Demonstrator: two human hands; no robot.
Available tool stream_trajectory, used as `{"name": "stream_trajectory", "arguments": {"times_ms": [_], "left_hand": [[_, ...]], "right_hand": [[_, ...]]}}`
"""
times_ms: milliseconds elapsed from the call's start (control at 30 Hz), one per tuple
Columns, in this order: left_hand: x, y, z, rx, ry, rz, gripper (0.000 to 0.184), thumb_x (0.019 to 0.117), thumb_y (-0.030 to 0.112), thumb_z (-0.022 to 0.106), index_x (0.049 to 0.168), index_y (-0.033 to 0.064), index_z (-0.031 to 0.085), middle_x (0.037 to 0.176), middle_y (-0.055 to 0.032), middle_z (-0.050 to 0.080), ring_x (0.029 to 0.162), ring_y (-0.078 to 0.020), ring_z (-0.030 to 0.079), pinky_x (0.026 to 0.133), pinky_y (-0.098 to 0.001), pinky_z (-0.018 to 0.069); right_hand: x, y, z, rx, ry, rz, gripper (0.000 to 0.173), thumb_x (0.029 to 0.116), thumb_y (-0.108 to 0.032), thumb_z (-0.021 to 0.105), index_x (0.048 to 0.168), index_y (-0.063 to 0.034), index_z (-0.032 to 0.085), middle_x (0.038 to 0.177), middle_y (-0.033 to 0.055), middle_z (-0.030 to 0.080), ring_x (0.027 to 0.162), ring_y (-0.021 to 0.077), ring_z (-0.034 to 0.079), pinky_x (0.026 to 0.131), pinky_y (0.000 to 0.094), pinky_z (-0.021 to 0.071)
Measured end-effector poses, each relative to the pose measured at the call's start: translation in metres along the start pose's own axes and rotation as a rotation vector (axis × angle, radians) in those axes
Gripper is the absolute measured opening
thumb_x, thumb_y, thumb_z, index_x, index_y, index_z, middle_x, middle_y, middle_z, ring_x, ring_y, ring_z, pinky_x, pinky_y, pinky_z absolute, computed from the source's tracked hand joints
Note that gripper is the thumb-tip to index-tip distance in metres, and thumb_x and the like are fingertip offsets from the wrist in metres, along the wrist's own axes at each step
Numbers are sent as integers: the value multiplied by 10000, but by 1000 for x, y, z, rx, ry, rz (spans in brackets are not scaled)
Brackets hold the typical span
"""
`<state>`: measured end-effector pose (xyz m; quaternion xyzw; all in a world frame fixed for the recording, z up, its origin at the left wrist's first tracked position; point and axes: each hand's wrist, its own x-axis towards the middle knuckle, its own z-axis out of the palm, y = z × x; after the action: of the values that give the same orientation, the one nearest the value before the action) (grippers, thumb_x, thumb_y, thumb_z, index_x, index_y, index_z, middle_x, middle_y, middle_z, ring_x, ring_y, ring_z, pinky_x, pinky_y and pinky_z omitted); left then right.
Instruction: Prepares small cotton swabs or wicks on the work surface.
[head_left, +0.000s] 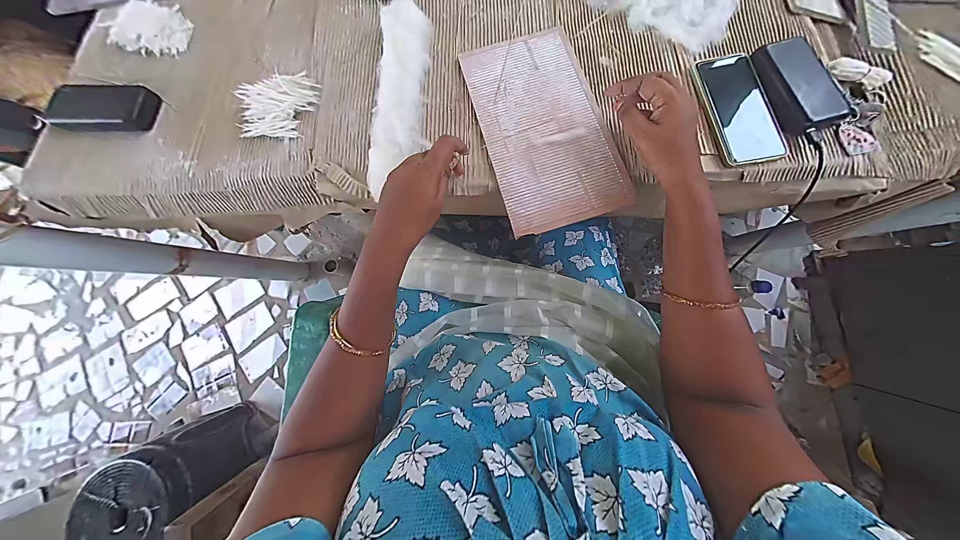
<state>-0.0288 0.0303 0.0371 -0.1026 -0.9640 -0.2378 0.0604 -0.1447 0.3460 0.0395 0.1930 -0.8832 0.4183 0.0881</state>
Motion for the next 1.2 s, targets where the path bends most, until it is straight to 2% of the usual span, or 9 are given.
{"name": "stream_trajectory", "arguments": {"times_ms": [200,433,600,667,767,867,933,1067,1200], "left_hand": [[8,13,6,81,55,3,264,1118,155,411,1221,39,624,1076,-170,729,995,-390,694,867,-550,528],[12,22,15,116,85,-67,257,1106,119,415,1215,31,631,975,-221,692,936,-435,685,807,-570,532],[11,22,23,131,115,-66,254,1095,111,437,1205,21,648,938,-241,690,913,-460,689,773,-582,537],[11,22,24,135,105,-63,249,1092,98,442,1198,10,649,983,-244,699,961,-461,690,812,-585,535],[12,21,25,139,86,-71,251,1092,86,435,1197,3,648,1062,-236,707,1026,-449,691,851,-585,537],[12,20,28,141,112,-74,239,1083,73,446,1174,1,655,1083,-235,707,1020,-438,701,825,-581,547],[12,21,30,129,124,-74,241,1074,56,447,1167,-1,661,1121,-227,707,1038,-427,703,835,-576,552],[16,24,32,117,93,-117,253,1083,57,436,1182,-11,659,1192,-223,686,1064,-426,694,842,-570,556],[19,27,34,123,62,-160,255,1077,61,455,1209,-6,662,1258,-217,656,1067,-431,685,843,-569,558]], "right_hand": [[0,0,4,-21,-33,7,271,1042,-157,515,1199,-66,717,1255,161,635,1105,191,622,904,309,516],[0,-3,9,-56,-83,-14,268,1042,-154,524,1195,-68,727,1231,167,646,1123,228,614,935,343,500],[-1,-5,11,-82,-103,-21,271,1043,-142,512,1192,-68,726,1220,165,637,1007,204,623,874,330,502],[-1,-4,13,-80,-105,-36,279,1045,-141,506,1199,-61,725,1221,173,642,1019,221,626,892,351,500],[-2,-8,20,-102,-132,-108,297,1052,-129,492,1205,-31,727,1247,184,674,1148,276,642,999,402,489],[-4,-16,30,-148,-222,-208,365,1084,-187,458,1302,8,677,1363,187,647,1315,320,588,1136,430,425],[-6,-20,41,-196,-297,-248,457,1095,-274,432,1387,27,612,1474,183,572,1428,354,484,1216,502,317],[-12,-33,59,-411,-499,-165,721,1095,-532,262,1582,-10,359,1672,156,295,1567,327,225,1261,590,96],[-14,-41,63,-556,-531,-137,839,1058,-637,209,1624,-19,241,1704,163,192,1586,321,153,1255,618,44]]}}
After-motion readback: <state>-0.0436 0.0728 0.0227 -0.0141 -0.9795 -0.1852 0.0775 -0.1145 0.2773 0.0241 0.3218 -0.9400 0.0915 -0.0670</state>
